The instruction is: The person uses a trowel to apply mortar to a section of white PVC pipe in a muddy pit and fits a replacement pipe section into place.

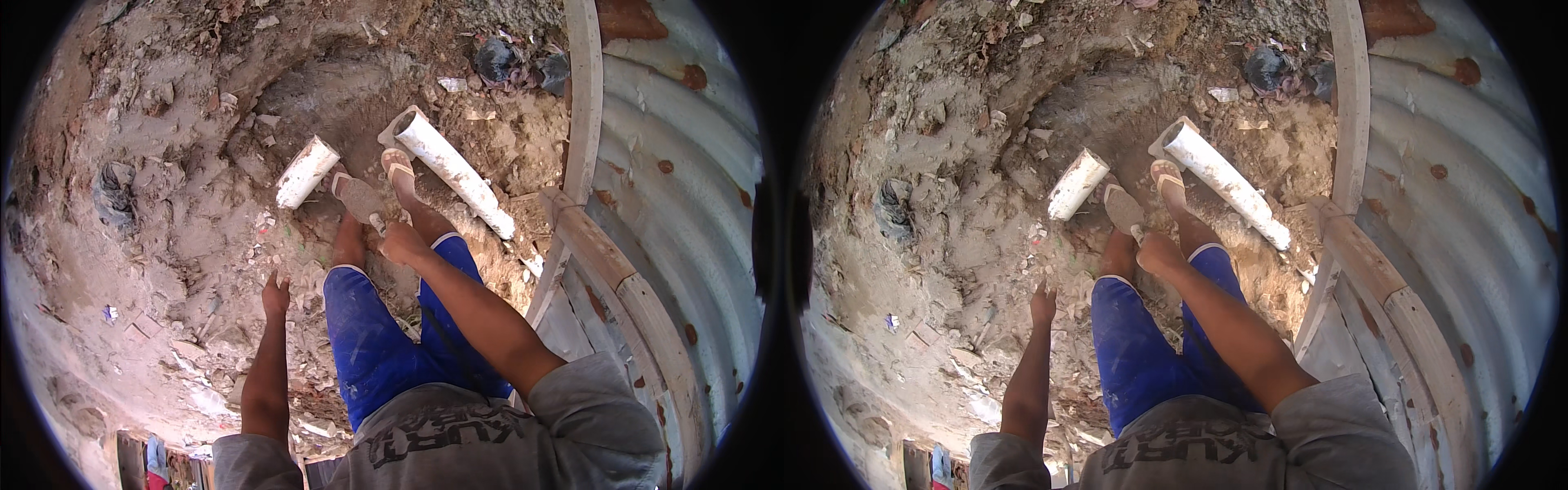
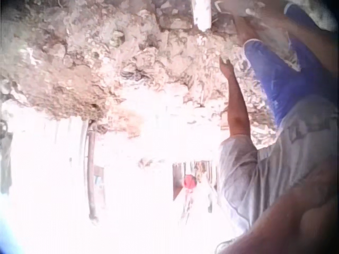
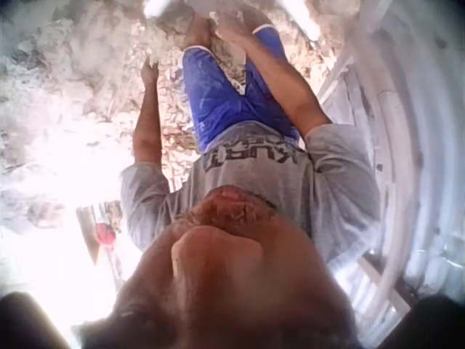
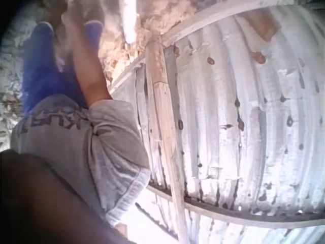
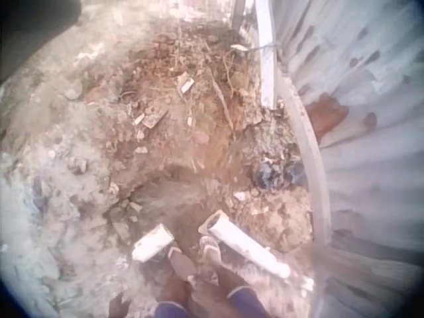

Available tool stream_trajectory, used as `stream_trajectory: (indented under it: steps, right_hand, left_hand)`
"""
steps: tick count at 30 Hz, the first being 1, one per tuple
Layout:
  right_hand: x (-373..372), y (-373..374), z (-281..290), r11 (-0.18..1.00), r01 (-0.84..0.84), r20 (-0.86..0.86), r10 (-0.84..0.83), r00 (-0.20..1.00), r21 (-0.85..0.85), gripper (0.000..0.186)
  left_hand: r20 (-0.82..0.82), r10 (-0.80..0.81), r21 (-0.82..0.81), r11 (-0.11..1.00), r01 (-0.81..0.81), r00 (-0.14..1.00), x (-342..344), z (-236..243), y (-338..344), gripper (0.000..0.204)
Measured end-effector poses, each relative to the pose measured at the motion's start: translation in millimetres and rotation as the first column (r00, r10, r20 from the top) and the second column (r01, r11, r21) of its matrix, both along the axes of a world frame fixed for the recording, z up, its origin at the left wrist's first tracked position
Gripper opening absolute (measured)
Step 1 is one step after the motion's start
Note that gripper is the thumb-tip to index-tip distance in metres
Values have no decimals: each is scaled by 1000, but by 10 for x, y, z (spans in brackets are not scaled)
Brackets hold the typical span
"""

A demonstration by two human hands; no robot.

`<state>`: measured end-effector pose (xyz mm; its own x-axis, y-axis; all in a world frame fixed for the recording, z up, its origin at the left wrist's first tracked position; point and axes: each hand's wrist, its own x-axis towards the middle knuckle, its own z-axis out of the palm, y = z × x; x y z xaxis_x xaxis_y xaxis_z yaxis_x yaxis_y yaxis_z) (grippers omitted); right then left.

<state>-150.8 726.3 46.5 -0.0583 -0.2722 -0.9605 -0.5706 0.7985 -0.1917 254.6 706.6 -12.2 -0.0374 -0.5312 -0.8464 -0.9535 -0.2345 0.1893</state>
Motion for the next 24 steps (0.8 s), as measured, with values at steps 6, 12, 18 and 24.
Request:
stream_trajectory:
  steps: [6, 12, 18, 24]
  right_hand:
    - [-29, -759, 804, 987, 147, 66, -143, 987, -62, 49]
    - [-81, -902, 1004, 974, 8, 44, 3, 999, -228, 64]
    - [-253, -1055, 1099, 994, 3, 80, 6, 997, -108, 60]
    - [-138, -1321, 1009, 979, -204, 141, 203, 969, -7, 53]
  left_hand:
    - [-72, 147, 84, 987, -140, 987, -378, 394, -140, 58]
    - [-405, 423, 106, 902, -417, 811, -820, 884, -234, 52]
    - [-236, 726, 156, 684, -712, 646, -509, 1195, 335, 52]
    - [-179, 825, 114, 559, -821, 536, -282, 1495, 659, 53]
